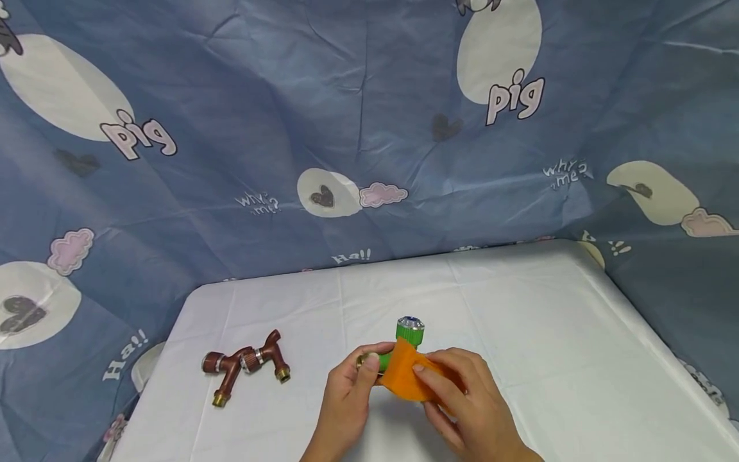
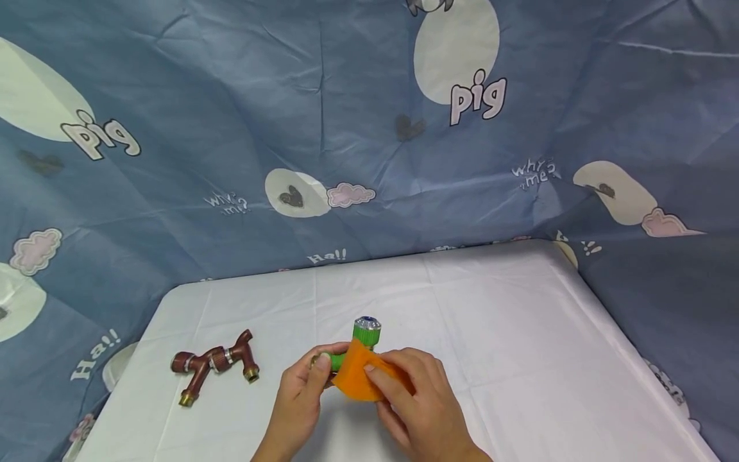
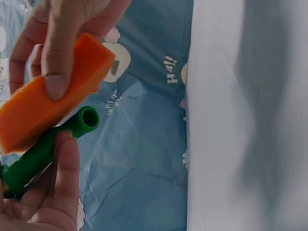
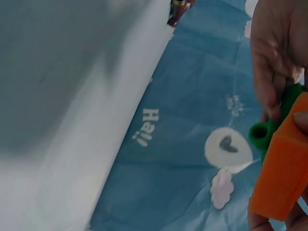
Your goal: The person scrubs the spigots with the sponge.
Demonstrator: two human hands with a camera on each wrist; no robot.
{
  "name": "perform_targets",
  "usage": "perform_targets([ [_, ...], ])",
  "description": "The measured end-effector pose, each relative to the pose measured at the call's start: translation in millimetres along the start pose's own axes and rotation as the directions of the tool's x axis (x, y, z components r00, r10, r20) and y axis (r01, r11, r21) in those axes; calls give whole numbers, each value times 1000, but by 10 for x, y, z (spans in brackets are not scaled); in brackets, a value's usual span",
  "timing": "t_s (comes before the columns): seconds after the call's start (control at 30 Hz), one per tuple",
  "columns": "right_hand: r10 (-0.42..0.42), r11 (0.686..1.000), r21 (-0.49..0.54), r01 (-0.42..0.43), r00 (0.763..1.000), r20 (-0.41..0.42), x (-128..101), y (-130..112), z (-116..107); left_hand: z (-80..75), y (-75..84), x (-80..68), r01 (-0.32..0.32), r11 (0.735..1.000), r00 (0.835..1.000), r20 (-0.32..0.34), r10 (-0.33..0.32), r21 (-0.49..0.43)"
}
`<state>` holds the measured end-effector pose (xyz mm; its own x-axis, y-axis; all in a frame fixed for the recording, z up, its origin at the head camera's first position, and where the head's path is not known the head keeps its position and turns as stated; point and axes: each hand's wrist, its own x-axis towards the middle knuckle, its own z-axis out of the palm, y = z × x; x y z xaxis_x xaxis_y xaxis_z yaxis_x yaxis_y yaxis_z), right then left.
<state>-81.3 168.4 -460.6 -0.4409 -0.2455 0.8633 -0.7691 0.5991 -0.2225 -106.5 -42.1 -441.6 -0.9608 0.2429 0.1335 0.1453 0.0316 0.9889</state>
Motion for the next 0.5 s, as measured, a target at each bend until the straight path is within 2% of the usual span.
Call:
perform_targets([
  [0.2,10,1000,-18,-11,1000,-21,-38,131,-39,0,-1,21,34,994,999,28,-31,-102],
  [0.4,151,987,-53,-151,988,11,-60,226,-122,0,-11,46,135,975,991,18,-134,-178],
  [0.5,179,983,-48,-178,984,22,-64,240,-134,-2,-15,60,170,967,985,3,-173,-191],
])
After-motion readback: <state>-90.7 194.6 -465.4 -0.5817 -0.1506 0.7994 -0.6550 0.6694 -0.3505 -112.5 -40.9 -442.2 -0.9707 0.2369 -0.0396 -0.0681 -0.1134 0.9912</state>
